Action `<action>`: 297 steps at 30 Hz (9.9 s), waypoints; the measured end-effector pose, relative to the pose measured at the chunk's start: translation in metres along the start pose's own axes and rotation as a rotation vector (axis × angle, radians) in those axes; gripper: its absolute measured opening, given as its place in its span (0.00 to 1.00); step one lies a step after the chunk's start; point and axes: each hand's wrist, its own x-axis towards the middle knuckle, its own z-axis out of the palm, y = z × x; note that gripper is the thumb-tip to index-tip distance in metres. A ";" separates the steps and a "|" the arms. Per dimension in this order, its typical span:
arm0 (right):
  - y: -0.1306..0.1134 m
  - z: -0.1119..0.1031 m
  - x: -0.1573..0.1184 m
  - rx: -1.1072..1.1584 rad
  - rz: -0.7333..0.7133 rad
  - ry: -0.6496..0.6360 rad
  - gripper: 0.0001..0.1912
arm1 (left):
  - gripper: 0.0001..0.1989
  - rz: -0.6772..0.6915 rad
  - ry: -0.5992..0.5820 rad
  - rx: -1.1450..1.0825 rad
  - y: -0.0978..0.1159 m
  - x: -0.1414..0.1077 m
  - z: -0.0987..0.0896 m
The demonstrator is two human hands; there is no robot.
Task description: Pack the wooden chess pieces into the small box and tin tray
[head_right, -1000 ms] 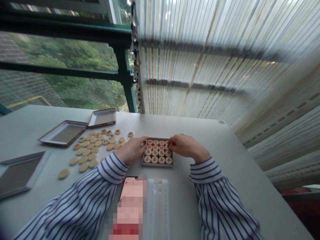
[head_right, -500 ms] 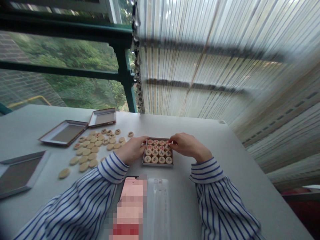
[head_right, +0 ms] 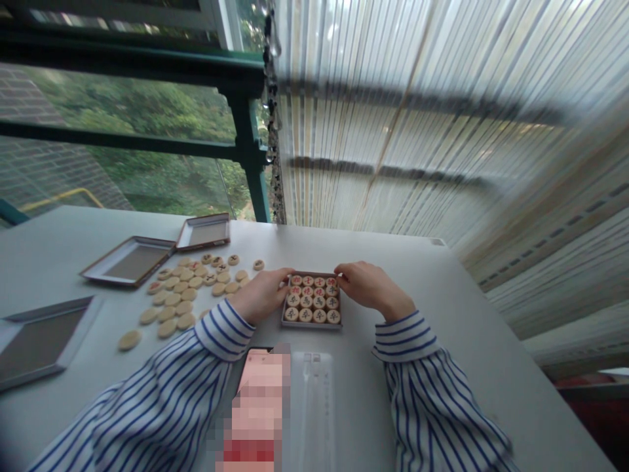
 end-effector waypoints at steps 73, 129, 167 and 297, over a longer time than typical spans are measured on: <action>-0.030 -0.004 -0.001 0.118 -0.137 0.421 0.14 | 0.16 -0.108 0.618 -0.266 -0.084 -0.058 -0.051; -0.049 -0.015 0.027 0.171 -0.206 0.352 0.15 | 0.14 0.059 0.343 0.044 -0.037 0.003 -0.018; -0.029 -0.025 0.019 0.446 -0.304 0.100 0.12 | 0.13 -0.068 0.127 -1.080 0.009 0.012 0.003; -0.025 -0.021 0.020 0.052 -0.088 -0.154 0.15 | 0.16 0.068 0.173 -0.144 -0.020 0.016 0.017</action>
